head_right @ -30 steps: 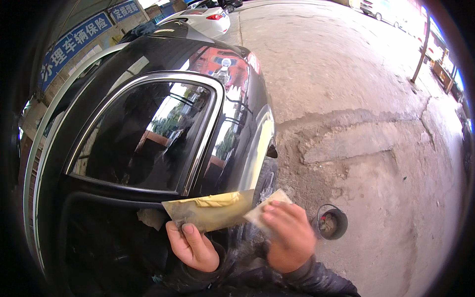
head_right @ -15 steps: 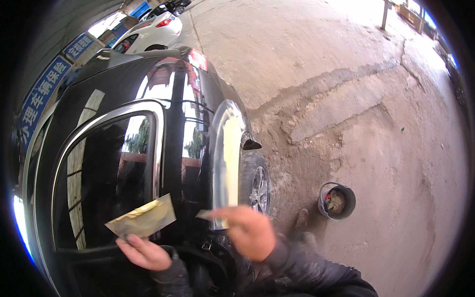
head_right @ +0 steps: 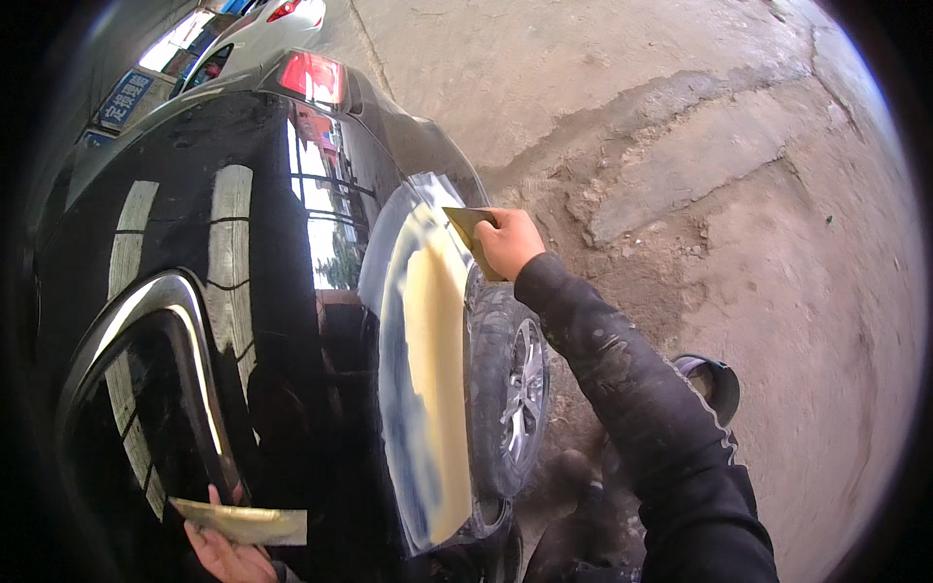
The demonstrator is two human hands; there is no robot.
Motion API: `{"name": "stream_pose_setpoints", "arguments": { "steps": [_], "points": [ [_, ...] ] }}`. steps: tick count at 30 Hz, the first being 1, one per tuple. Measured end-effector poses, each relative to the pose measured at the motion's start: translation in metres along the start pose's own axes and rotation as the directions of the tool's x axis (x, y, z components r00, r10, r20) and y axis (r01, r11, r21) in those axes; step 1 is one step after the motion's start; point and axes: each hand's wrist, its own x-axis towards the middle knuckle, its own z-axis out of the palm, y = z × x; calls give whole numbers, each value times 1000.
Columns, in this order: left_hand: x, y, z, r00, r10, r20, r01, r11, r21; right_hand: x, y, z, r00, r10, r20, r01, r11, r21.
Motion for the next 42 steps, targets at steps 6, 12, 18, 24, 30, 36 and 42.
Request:
{"name": "stream_pose_setpoints", "arguments": {
  "steps": [6,12,18,24,30,36,42],
  "points": [
    [-15,-1,4,998,-1,-67,14,981,193,34,20,18,998,51,46,-48,996,-74],
    [-24,2,7,993,-66,-95,82,982,169,41,13,27,996,57,64,-45,984,-171],
    [-24,5,9,992,42,-115,-18,978,208,35,5,34,996,88,33,-81,980,-180],
    [-27,1,11,978,118,-171,-70,963,260,26,12,43,999,-10,-42,-4,947,-322],
    [-23,-5,15,972,217,-89,-199,964,174,10,10,45,998,-50,-47,28,922,-385],
    [-12,9,35,974,208,-95,-158,913,376,-18,-1,49,992,-106,-62,77,932,-355],
    [-1,15,48,969,232,-84,-188,915,357,-62,-12,54,970,-232,-74,202,935,-291]
  ]
}}
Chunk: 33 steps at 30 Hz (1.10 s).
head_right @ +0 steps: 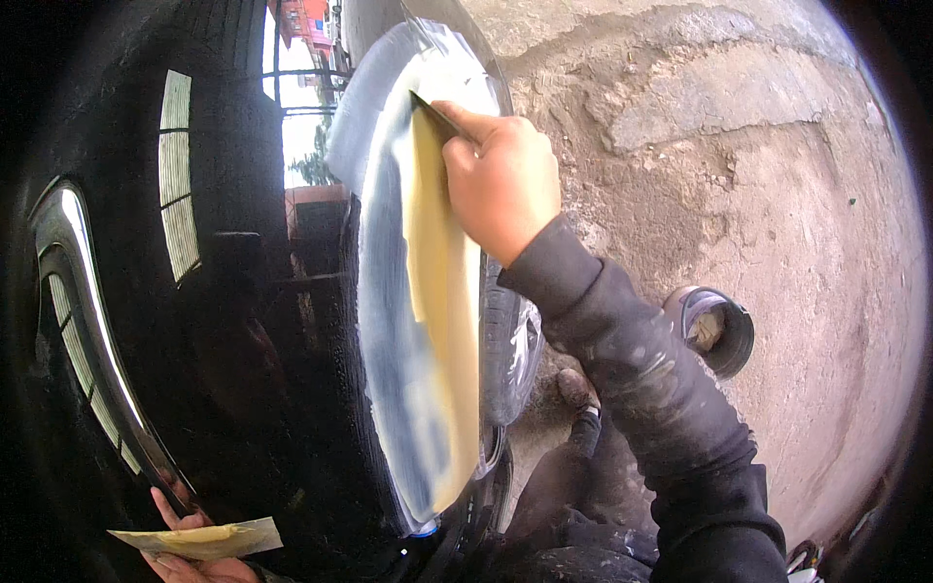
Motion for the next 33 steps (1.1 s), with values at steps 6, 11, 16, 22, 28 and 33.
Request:
{"name": "stream_pose_setpoints", "arguments": {
  "steps": [6,11,16,22,28,33],
  "points": [
    [8,-1,-3,1000,11,7,-12,1000,17,-47,-18,-4,1000,-30,-10,30,999,-37],
    [21,-1,-3,974,208,91,-218,969,117,-81,-27,1,996,-66,-54,68,997,44],
    [29,0,4,885,436,164,-450,710,542,-120,-33,-2,990,-142,19,142,990,9],
    [30,5,25,865,501,-31,-444,792,420,-165,-39,1,984,-173,45,174,984,-35],
    [36,8,43,771,634,-63,-570,730,377,-199,-40,3,978,-203,44,206,974,-89],
    [39,5,42,743,659,-117,-584,723,369,-226,-44,2,980,-184,71,188,981,-54]
  ]
}}
